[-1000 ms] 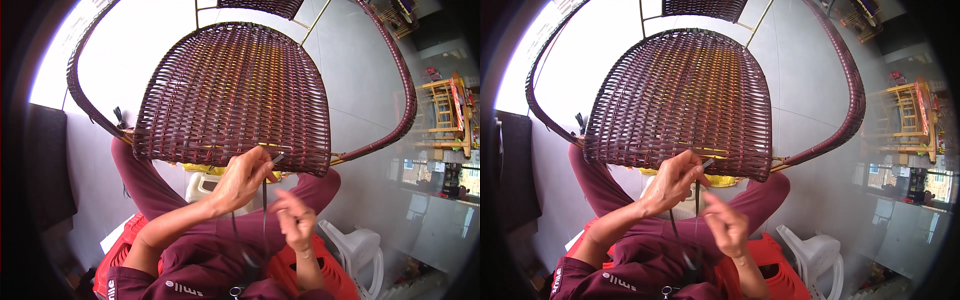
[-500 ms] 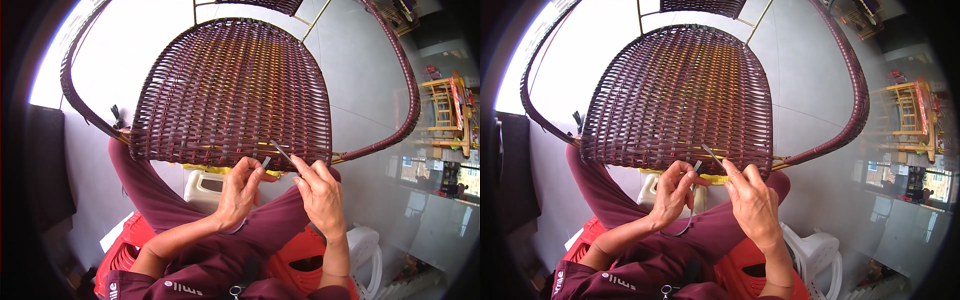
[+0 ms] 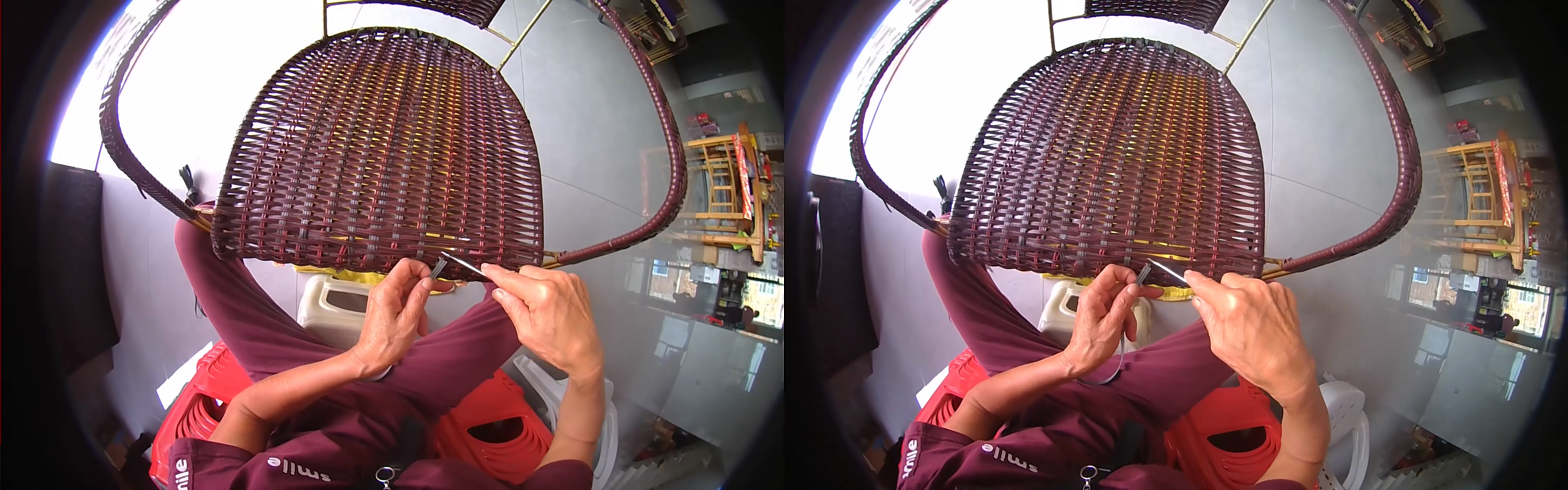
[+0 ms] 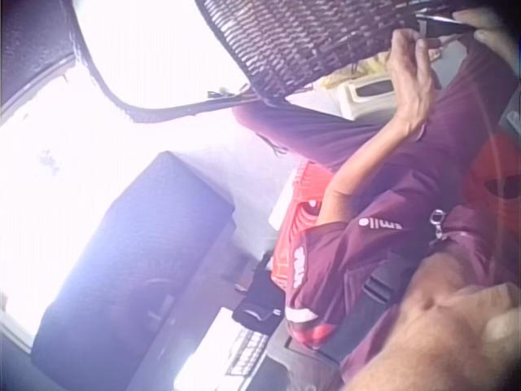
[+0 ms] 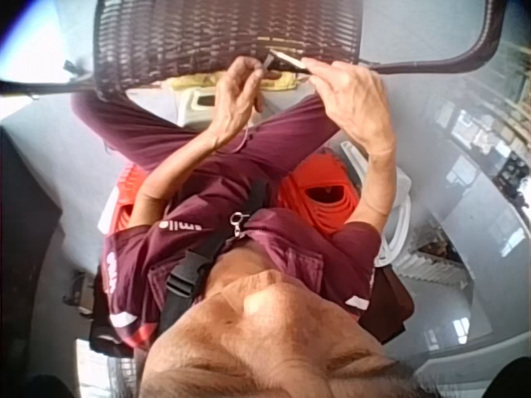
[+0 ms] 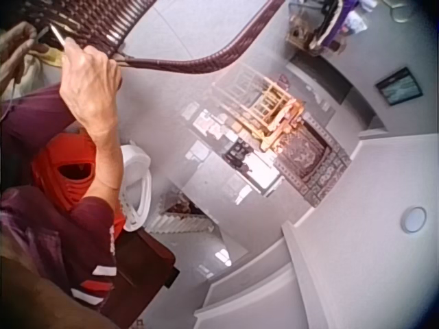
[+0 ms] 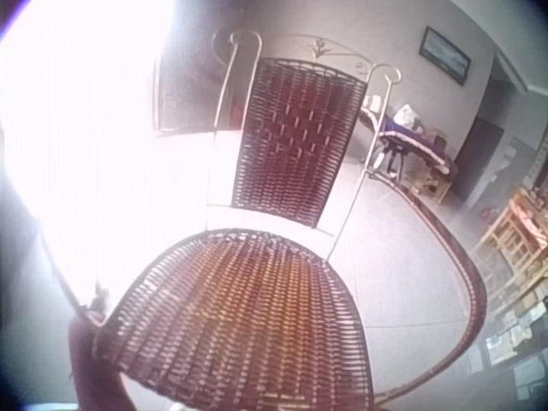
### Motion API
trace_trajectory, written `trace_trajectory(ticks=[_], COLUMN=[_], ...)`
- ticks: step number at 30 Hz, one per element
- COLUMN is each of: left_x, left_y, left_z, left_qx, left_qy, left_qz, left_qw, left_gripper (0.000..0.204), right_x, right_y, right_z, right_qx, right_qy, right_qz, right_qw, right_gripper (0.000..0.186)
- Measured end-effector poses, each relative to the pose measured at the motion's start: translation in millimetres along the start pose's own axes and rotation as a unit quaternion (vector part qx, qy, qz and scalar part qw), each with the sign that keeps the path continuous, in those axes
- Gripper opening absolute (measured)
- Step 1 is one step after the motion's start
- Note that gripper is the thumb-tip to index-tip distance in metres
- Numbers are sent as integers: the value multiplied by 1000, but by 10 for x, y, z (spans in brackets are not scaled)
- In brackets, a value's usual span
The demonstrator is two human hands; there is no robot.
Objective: The person repairs the wicker of a chair by hand and using a tool. They thread a replacement wicker strip through the existing weave and use a screwdriver to tighten and secure the components.
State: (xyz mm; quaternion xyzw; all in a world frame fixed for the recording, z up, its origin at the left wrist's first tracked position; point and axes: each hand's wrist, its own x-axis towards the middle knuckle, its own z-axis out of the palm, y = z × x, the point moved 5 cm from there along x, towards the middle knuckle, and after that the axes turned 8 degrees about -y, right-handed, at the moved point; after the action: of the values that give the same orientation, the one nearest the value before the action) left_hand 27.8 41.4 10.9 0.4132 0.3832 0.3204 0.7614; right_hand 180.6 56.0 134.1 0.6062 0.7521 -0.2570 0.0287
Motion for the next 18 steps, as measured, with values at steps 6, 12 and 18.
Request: trace_trajectory(ticks=[6,12,18], left_x=[-2,-7,-7], left_y=[-29,-35,-38], left_z=[-5,-10,-8], left_qx=[1,0,6], left_qy=[1,-1,-1], left_qz=[-2,6,6], left_qw=[1000,1000,1000], left_gripper=[11,12,12], right_x=[50,102,216], right_y=[-35,-31,-5], right_z=[-52,-107,-205], right_qx=[-22,-35,-46], right_qy=[-23,-41,-41], right_qz=[-9,-14,-53], right_qw=[999,998,997], right_gripper=[22,17,13])
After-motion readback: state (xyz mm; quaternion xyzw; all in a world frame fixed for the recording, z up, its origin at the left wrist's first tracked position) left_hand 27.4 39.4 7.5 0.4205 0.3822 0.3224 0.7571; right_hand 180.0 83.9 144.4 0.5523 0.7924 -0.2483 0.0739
